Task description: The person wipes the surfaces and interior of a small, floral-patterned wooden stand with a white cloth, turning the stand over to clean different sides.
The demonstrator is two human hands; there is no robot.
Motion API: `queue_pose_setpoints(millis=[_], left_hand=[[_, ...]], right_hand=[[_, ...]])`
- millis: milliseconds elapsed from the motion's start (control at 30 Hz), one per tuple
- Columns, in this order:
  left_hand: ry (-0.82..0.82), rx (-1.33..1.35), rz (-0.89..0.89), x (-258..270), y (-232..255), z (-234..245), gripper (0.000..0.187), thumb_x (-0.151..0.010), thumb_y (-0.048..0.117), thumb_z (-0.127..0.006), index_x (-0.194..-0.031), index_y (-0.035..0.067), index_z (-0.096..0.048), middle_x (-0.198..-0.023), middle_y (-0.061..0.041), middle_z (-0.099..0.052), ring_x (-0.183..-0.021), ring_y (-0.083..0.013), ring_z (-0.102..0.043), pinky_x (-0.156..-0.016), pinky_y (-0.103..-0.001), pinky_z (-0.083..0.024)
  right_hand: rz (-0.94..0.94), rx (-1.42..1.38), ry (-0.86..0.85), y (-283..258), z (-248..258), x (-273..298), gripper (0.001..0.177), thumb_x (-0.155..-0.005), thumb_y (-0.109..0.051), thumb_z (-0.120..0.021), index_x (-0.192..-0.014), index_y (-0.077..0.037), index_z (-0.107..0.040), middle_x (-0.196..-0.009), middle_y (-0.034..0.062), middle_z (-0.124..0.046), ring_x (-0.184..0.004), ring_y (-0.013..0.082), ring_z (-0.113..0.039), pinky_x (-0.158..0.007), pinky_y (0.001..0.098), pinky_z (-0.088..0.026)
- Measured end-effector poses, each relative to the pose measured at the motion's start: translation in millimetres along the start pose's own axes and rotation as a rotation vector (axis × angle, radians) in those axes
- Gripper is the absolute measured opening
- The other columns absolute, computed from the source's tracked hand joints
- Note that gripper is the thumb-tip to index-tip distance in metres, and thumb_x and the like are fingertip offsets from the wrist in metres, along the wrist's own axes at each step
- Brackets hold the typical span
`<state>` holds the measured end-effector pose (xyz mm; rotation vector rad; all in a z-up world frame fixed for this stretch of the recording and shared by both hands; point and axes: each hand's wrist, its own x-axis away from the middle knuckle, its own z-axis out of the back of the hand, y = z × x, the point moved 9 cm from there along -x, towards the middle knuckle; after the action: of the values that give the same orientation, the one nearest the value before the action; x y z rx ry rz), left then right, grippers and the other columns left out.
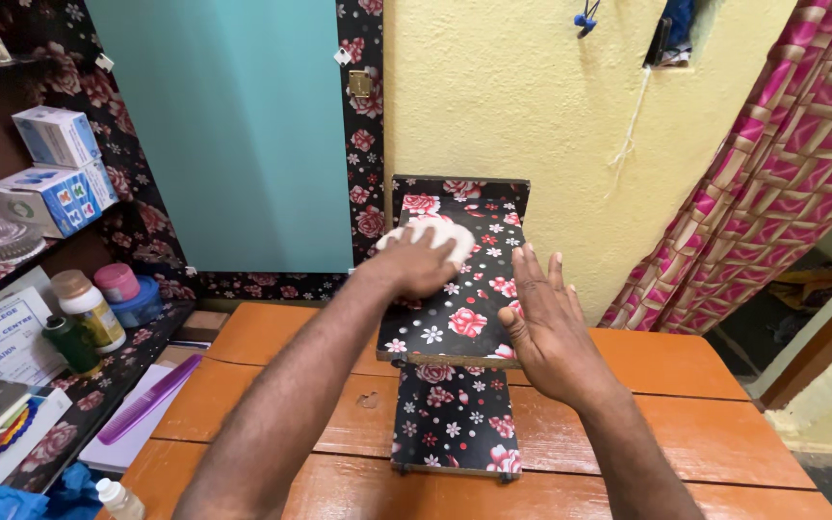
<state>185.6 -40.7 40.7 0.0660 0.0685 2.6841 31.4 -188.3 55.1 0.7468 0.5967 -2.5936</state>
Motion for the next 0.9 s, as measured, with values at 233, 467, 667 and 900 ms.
queue_pose_setpoints(millis=[233, 467, 667, 900], left_hand=[[0.03, -0.059, -0.471, 52.6, 105.2, -20.0, 0.069, -0.102, 0.059, -0.024, -0.161, 0.024, -0.032, -0.174, -0.017, -0.009, -0.158, -0.0448, -0.007, -0.127, -0.052, -0.01], [0.185, 0.294, -0.466, 97.1, 60.0, 20.0, 0.093, -0.088, 0.057, -0.054, -0.163, 0.016, -0.018, -0.169, -0.016, -0.006, -0.156, -0.0339, 0.001, -0.122, -0.055, 0.002], [0.315, 0.33, -0.155, 117.5, 11.4, -1.8, 0.081, -0.102, 0.058, -0.037, -0.161, 0.006, -0.021, -0.171, -0.018, -0.007, -0.158, -0.0353, -0.001, -0.123, -0.059, -0.004], [0.352, 0.399, -0.158, 124.1, 10.7, -4.5, 0.082, -0.1, 0.062, -0.034, -0.159, 0.005, -0.027, -0.169, -0.016, -0.02, -0.158, -0.036, -0.011, -0.121, -0.061, -0.011]], right_hand=[[0.064, 0.034, 0.059, -3.3, 4.0, 3.5, 0.075, -0.102, -0.059, -0.025, -0.165, -0.019, -0.014, -0.174, 0.0116, -0.008, -0.158, 0.043, 0.001, -0.121, 0.0627, -0.007], [0.105, 0.047, -0.034, -12.9, 1.4, -0.4, 0.073, -0.102, -0.06, -0.024, -0.163, -0.021, -0.022, -0.172, 0.0073, -0.016, -0.158, 0.0401, -0.001, -0.121, 0.063, -0.004], [0.045, 0.127, -0.266, -17.7, -7.1, -4.6, 0.066, -0.097, -0.061, -0.03, -0.15, -0.028, -0.053, -0.166, 0.0012, -0.033, -0.158, 0.0343, -0.011, -0.12, 0.065, -0.007], [0.229, 0.138, -0.131, -55.7, 28.0, 4.3, 0.057, -0.098, -0.05, -0.049, -0.143, -0.015, -0.056, -0.16, 0.0102, -0.044, -0.145, 0.034, -0.04, -0.116, 0.0493, -0.033]])
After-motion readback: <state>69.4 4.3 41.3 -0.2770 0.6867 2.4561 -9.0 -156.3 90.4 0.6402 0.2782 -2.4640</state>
